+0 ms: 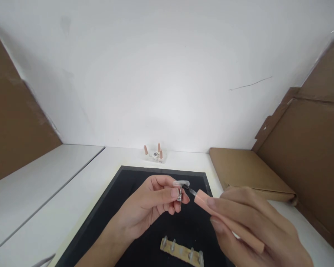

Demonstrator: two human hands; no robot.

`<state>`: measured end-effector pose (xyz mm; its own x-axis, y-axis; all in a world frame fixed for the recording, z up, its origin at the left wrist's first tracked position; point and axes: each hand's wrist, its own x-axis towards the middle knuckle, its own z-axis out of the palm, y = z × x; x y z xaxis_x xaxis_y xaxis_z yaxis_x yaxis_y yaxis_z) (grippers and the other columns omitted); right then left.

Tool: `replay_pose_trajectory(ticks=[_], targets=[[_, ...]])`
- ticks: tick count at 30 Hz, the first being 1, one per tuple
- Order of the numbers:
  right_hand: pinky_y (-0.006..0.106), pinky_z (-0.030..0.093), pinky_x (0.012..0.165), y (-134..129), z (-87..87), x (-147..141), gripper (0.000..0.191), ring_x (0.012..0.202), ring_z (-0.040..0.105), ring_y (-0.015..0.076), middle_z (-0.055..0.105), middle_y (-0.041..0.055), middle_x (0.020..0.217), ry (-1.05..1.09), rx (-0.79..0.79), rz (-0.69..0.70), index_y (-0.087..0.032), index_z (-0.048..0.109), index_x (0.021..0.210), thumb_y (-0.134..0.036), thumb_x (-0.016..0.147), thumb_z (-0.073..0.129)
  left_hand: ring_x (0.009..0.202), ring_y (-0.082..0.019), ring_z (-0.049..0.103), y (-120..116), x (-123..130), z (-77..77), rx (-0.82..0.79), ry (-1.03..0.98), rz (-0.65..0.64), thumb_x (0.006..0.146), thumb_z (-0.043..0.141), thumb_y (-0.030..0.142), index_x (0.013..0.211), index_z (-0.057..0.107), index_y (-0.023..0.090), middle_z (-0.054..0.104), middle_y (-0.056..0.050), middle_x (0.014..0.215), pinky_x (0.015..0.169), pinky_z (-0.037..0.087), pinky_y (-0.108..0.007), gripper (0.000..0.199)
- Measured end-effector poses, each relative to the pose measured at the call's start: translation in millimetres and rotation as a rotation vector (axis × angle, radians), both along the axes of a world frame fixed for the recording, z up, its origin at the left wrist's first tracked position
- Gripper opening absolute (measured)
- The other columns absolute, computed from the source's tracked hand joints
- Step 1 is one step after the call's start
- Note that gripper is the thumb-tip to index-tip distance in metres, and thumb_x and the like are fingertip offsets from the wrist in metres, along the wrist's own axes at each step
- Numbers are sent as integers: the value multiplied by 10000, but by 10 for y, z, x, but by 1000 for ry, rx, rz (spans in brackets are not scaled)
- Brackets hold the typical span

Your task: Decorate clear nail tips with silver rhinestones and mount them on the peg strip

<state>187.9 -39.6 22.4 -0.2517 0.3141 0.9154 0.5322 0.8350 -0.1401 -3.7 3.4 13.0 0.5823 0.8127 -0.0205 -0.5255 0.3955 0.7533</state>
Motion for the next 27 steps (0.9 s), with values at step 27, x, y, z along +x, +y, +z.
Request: replay_pose_trajectory(ticks=[27], targets=[[236, 501, 419, -16, -27, 30, 290, 530, 614, 113, 636, 9, 671, 36, -7, 3, -160, 664, 983, 3, 757, 585, 527, -57, 652, 19, -8, -28, -3, 62, 9, 656, 887, 204, 662, 751, 121, 756, -32, 649, 513, 513, -93, 159]])
